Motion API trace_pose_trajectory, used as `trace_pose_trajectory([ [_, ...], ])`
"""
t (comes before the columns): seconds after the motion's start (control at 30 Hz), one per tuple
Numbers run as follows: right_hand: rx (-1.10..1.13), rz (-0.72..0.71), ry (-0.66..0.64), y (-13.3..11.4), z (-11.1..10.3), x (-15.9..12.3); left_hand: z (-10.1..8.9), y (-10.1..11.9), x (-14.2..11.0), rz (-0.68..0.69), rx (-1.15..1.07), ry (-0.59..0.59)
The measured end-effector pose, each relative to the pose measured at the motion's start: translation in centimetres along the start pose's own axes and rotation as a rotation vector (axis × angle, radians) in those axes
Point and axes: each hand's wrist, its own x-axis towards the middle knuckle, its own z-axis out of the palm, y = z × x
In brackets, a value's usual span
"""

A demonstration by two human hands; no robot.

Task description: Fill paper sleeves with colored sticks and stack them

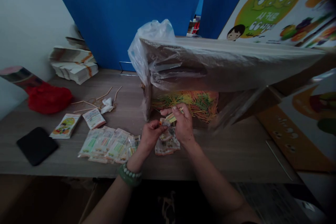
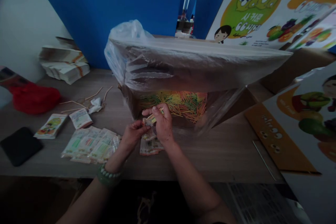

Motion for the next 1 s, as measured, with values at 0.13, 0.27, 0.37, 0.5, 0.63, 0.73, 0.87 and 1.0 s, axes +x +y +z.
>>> trace_pose_trajectory([
  [0.13, 0.014, 0.093, -0.034, 0.7, 0.0, 0.2, -0.2, 0.4, -0.2, 0.062, 0.085, 0.010],
  [0.27, 0.081, 0.224, -0.078, 1.6, -0.1, 0.4, 0.0, 0.7, -0.5, 0.081, 0.083, -0.038],
  [0.37, 0.088, 0.263, -0.124, 1.7, -0.1, 0.2, 0.3, 1.0, -0.5, 0.097, 0.063, -0.086],
  [0.5, 0.109, 0.196, -0.035, 1.4, 0.0, 0.0, 0.6, 1.2, -0.4, 0.076, 0.030, -0.123],
  [0.63, 0.172, 0.116, 0.067, 1.3, 0.1, 0.0, 0.8, 1.0, -0.8, 0.065, -0.033, -0.049],
  [0.73, 0.184, 0.113, 0.117, 1.4, 0.4, -0.1, 0.9, 0.7, -1.1, 0.082, -0.058, 0.001],
  [0.87, 0.186, 0.110, 0.168, 1.5, 0.9, -0.2, 0.9, 0.5, -1.2, 0.112, -0.049, 0.032],
  [1.0, 0.188, 0.120, 0.191, 1.6, 1.2, -0.1, 0.6, 0.6, -1.2, 0.121, -0.025, 0.042],
])
